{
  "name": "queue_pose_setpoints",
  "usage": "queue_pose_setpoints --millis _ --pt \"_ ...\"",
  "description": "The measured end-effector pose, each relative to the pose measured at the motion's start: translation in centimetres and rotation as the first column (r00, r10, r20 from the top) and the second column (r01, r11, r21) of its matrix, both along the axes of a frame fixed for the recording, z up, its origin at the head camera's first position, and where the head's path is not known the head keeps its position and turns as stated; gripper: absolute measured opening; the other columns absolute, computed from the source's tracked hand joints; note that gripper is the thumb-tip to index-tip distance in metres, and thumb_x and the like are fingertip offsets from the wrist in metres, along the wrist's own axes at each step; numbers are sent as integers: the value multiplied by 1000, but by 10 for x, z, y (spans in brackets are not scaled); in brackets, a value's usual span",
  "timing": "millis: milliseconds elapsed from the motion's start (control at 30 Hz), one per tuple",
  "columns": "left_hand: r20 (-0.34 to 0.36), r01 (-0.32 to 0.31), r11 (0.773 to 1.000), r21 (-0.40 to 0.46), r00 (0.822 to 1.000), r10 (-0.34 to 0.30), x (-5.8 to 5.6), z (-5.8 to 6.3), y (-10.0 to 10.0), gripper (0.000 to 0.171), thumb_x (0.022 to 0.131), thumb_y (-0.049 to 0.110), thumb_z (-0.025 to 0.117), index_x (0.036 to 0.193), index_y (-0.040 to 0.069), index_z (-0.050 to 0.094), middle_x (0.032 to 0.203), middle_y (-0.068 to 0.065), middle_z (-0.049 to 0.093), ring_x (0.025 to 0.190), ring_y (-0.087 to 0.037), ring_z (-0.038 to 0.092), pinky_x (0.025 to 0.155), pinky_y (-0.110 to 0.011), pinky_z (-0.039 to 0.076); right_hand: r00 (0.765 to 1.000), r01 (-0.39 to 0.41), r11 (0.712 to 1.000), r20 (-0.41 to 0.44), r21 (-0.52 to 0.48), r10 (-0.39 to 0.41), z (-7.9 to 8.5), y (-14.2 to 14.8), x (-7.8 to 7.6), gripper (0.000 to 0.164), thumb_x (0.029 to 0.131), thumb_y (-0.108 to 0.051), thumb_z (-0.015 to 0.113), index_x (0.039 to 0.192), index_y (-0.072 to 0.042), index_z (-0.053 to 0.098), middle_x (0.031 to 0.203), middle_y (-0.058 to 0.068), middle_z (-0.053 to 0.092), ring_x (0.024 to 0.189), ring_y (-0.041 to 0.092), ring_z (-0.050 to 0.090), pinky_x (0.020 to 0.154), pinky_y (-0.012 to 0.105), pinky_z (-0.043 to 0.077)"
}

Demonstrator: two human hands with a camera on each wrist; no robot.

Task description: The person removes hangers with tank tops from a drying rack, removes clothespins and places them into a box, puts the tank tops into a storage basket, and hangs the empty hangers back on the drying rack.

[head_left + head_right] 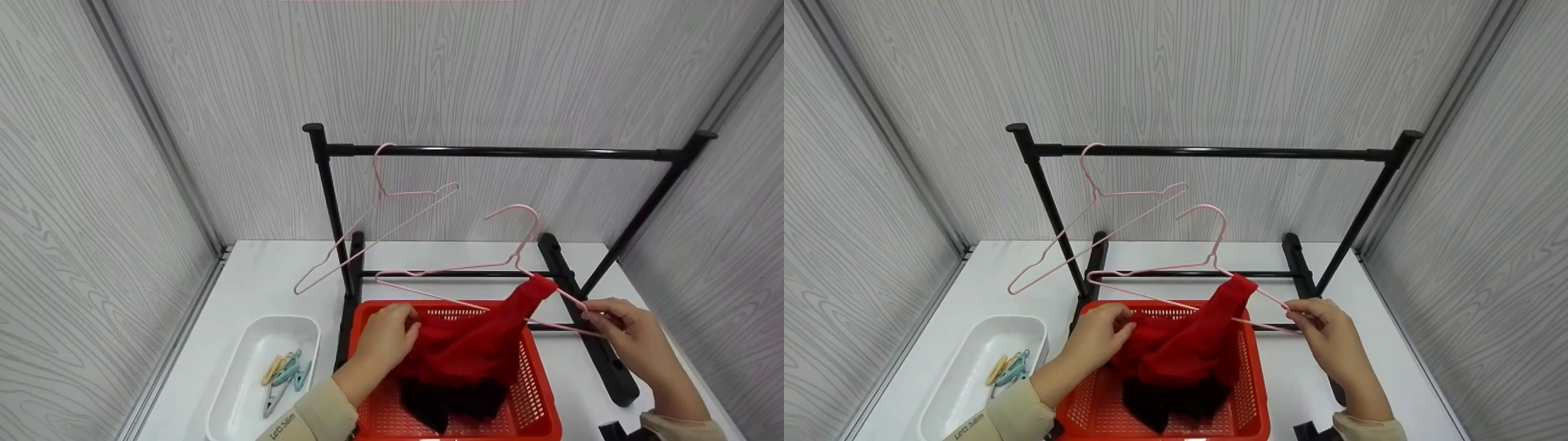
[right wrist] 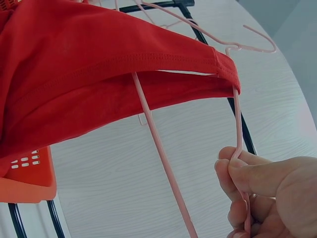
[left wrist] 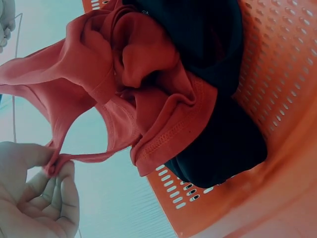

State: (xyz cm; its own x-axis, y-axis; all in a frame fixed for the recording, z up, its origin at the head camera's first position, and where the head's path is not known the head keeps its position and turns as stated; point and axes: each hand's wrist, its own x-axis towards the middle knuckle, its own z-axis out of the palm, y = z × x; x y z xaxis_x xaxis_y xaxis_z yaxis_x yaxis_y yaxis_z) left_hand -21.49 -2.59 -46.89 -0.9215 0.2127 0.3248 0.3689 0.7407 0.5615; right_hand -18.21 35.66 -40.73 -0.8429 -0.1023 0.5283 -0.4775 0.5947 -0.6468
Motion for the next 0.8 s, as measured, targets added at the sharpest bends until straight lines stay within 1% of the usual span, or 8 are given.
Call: queue_pose_setpoints --millis 100,167,400,500,567,633,733,800 --pt "45 11 1000 7 999 -11 0 0 0 13 92 20 72 100 10 70 94 -2 70 83 -16 65 78 -34 57 1000 0 1000 11 -2 0 -1 0 0 21 87 17 65 101 4 74 90 -4 69 72 3 58 61 11 48" --pt "53 21 1000 16 998 -22 1 1 0 13 91 20 73 99 11 70 92 0 69 81 -13 64 77 -33 56 1000 2 1000 12 -4 -2 -1 -1 0 21 87 16 65 101 4 74 90 -4 69 72 3 58 61 11 48" --pt "43 40 998 48 998 -42 4 5 1 11 92 22 73 96 12 70 89 3 68 78 -9 62 73 -28 55 999 17 1000 29 14 -17 -4 0 -1 19 88 14 66 101 4 74 90 -2 69 72 3 59 61 11 48" --pt "-15 42 997 58 999 -41 4 8 1 9 92 21 73 94 12 70 87 3 68 76 -8 62 71 -26 55 999 13 1000 33 7 -13 -4 0 -1 19 88 14 67 102 4 74 90 -1 68 73 4 58 61 12 48" --pt "-73 42 997 57 997 -37 5 9 2 8 92 20 72 93 13 70 85 3 67 74 -8 62 69 -26 55 1000 10 1000 29 10 -11 -4 0 -1 19 87 14 67 102 4 74 91 -1 68 72 3 57 61 12 47" --pt "-145 44 998 45 989 -37 5 12 2 6 93 18 71 92 13 70 84 2 67 73 -9 62 68 -26 54 1000 7 1000 29 10 -7 -5 0 -2 20 87 14 67 102 3 74 91 -1 68 72 4 56 60 13 47" --pt "-262 45 999 20 964 -38 7 17 2 4 94 17 69 93 13 70 85 2 67 76 -12 63 71 -27 56 1000 11 1000 20 19 -12 -5 1 -2 21 87 14 67 102 2 75 91 -1 68 70 3 55 58 13 46" --pt "-351 44 999 11 936 -38 7 23 2 2 93 14 70 93 12 69 85 1 68 78 -14 64 72 -28 56 1000 12 1000 18 20 -13 -5 1 -2 21 87 14 67 102 2 75 91 -2 68 70 3 55 59 13 46"
